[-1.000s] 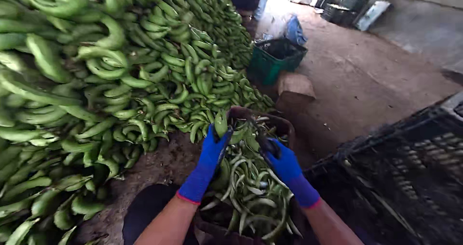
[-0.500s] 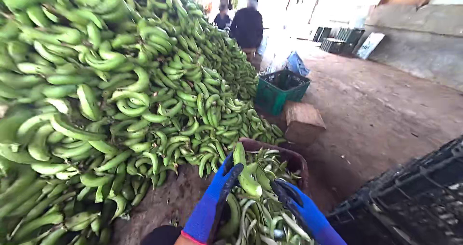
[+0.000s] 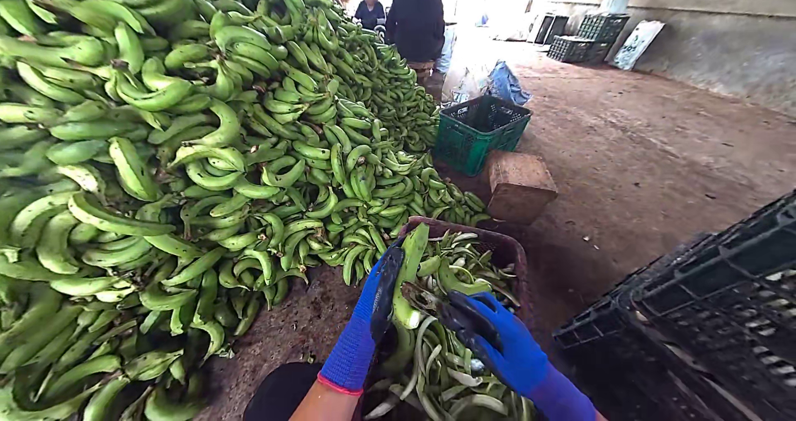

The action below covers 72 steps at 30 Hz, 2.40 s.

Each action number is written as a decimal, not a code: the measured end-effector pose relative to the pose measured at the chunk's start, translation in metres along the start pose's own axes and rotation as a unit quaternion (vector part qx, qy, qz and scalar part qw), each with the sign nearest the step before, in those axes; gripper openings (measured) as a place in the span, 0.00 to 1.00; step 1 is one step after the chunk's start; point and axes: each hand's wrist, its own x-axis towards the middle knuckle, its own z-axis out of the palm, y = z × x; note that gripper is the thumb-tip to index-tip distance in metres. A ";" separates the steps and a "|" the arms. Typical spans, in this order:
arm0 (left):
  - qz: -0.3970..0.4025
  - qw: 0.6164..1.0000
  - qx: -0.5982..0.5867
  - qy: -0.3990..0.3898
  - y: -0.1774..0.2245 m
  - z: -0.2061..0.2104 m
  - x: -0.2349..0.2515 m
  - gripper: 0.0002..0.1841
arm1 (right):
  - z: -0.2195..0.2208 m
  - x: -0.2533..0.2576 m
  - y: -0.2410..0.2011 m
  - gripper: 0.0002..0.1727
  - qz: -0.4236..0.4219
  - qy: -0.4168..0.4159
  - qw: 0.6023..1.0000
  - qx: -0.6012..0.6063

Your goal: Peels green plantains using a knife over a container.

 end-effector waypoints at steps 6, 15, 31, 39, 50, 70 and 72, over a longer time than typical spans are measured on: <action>-0.006 0.999 0.025 0.043 -0.005 -0.009 0.002 0.23 | 0.003 0.000 -0.001 0.30 -0.070 0.004 0.997 -0.030; -0.049 0.999 -0.011 -0.014 -0.006 0.006 -0.023 0.19 | -0.008 0.024 0.002 0.23 -0.068 0.081 0.985 -0.139; -0.003 0.989 0.141 0.053 0.004 0.002 -0.023 0.27 | -0.017 0.020 0.005 0.25 -0.027 -0.067 0.996 -0.041; -0.150 0.977 0.087 -0.126 0.006 0.002 -0.028 0.23 | -0.047 0.032 0.033 0.30 0.076 0.116 0.981 -0.133; 0.068 0.981 0.100 0.155 -0.014 -0.001 -0.005 0.25 | 0.003 0.006 0.011 0.30 -0.056 -0.034 0.998 -0.024; 0.022 0.984 -0.019 0.177 -0.013 0.010 -0.004 0.21 | 0.006 0.022 0.016 0.26 -0.073 0.027 0.993 -0.094; -0.001 0.995 0.006 0.100 -0.011 0.012 -0.007 0.17 | -0.007 0.029 0.020 0.28 -0.033 0.028 0.996 -0.077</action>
